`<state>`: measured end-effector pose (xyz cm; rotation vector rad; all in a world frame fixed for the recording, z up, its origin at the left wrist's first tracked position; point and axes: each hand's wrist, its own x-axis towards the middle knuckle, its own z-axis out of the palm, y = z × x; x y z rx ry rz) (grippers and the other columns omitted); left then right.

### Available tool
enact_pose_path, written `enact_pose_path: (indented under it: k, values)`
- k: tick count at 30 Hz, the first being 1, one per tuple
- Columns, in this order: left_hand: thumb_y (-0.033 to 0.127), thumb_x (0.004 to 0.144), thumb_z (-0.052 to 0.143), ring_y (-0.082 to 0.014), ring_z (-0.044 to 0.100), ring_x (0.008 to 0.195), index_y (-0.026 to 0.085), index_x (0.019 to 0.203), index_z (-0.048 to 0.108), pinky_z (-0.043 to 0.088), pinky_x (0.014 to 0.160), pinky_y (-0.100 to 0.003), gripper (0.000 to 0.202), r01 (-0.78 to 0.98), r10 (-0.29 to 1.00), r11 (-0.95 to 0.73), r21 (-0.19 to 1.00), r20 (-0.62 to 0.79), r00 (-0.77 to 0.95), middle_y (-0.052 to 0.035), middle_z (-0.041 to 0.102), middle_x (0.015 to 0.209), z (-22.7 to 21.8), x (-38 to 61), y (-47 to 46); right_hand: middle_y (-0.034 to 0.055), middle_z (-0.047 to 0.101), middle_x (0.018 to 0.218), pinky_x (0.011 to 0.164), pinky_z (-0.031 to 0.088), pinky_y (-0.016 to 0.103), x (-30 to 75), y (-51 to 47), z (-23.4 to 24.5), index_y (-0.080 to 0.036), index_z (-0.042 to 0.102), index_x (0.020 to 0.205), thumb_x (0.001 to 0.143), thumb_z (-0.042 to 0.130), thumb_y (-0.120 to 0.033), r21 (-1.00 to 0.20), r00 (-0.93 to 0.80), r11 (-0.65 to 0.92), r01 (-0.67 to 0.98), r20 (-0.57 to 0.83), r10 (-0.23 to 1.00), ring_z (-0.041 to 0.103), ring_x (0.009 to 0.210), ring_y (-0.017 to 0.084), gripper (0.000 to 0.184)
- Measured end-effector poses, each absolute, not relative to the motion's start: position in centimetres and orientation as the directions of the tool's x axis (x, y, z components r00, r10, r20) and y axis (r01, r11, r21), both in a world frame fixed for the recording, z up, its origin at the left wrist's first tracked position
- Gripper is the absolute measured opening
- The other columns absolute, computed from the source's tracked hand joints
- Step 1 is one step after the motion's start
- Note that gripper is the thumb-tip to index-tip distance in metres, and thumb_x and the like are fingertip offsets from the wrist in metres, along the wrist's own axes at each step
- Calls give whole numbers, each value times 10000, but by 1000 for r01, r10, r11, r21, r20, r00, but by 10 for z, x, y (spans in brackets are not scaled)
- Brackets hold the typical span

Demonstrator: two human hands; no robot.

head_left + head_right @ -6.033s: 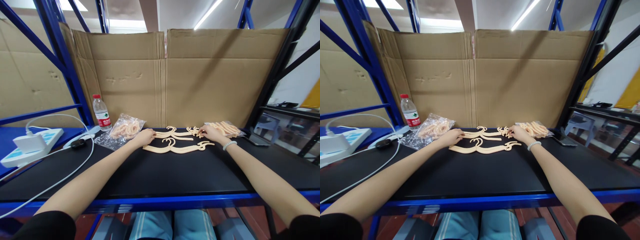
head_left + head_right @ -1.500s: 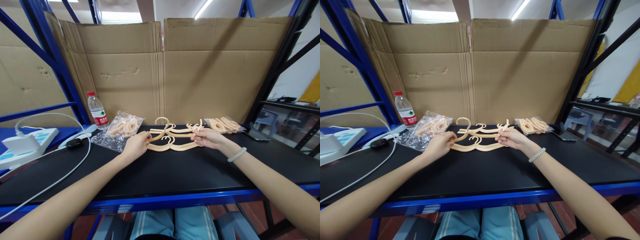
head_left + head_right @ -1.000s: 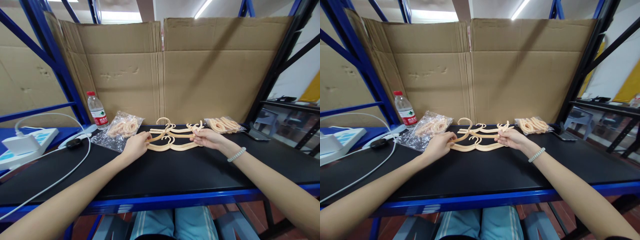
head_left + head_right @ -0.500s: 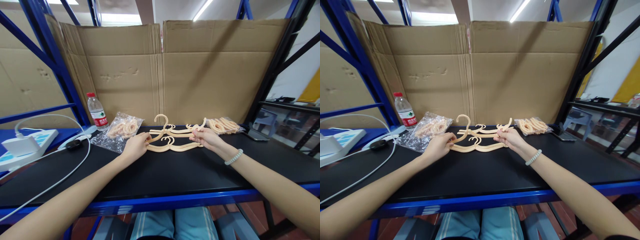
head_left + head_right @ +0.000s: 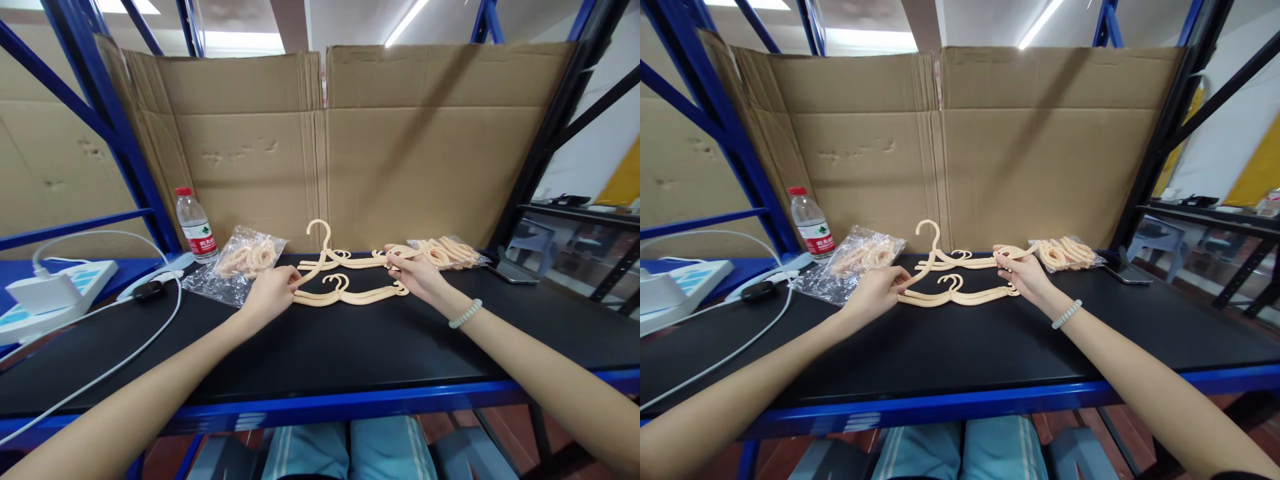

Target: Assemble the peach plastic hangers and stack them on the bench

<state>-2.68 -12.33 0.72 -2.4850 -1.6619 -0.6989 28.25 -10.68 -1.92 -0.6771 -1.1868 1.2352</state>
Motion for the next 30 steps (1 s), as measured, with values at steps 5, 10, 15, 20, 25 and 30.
enact_pose_path:
  k: [5, 10, 15, 20, 25, 30]
  values:
    - [94, 764, 513, -214, 652, 783, 182, 826, 620, 435, 651, -273, 152, 886, 860, -432, 169, 374, 348, -48, 701, 820, 8, -33, -119, -10, 663, 762, 650, 513, 218, 298, -106, -6, -220, 716, 857, 670, 792, -345, -918, -86, 247, -310, 286, 954, 590, 684, 99, 238]
    - [70, 739, 499, -200, 624, 763, 204, 873, 577, 403, 645, -267, 205, 829, 805, -552, 92, 317, 501, -26, 665, 814, 16, -38, -122, 46, 705, 768, 608, 512, 202, 329, -103, 7, -169, 735, 748, 586, 842, -271, -993, -201, 106, 45, 95, 975, 633, 704, 125, 219]
    - [23, 694, 464, -193, 611, 754, 210, 823, 553, 378, 623, -266, 244, 739, 728, -673, 18, 189, 659, -19, 656, 819, 18, -39, -129, 43, 708, 713, 497, 470, 166, 345, -101, 6, -171, 725, 676, 573, 831, -263, -967, -298, 48, 249, -29, 954, 602, 581, 93, 173]
    - [67, 713, 510, -200, 613, 739, 214, 766, 550, 360, 588, -265, 161, 758, 755, -652, -16, 81, 650, -8, 655, 765, 18, -38, -134, 47, 717, 719, 638, 540, 266, 350, -98, 0, -175, 724, 697, 549, 827, -295, -878, -406, 96, 468, -118, 906, 665, 662, 161, 216]
    - [115, 749, 534, -196, 612, 751, 200, 739, 565, 365, 587, -262, 91, 738, 734, -672, -59, 76, 675, -18, 640, 809, 21, -36, -137, 40, 712, 699, 632, 495, 257, 351, -95, 0, -174, 728, 710, 540, 804, -349, -710, -421, 215, 671, -125, 898, 655, 693, 184, 255]
    - [164, 797, 536, -178, 607, 718, 188, 750, 564, 373, 587, -264, 60, 738, 730, -669, -93, 109, 675, -13, 619, 816, 17, -36, -133, 23, 652, 620, 533, 402, 236, 348, -93, -1, -157, 729, 725, 572, 740, -368, -600, -412, 287, 747, -79, 908, 570, 602, 151, 262]
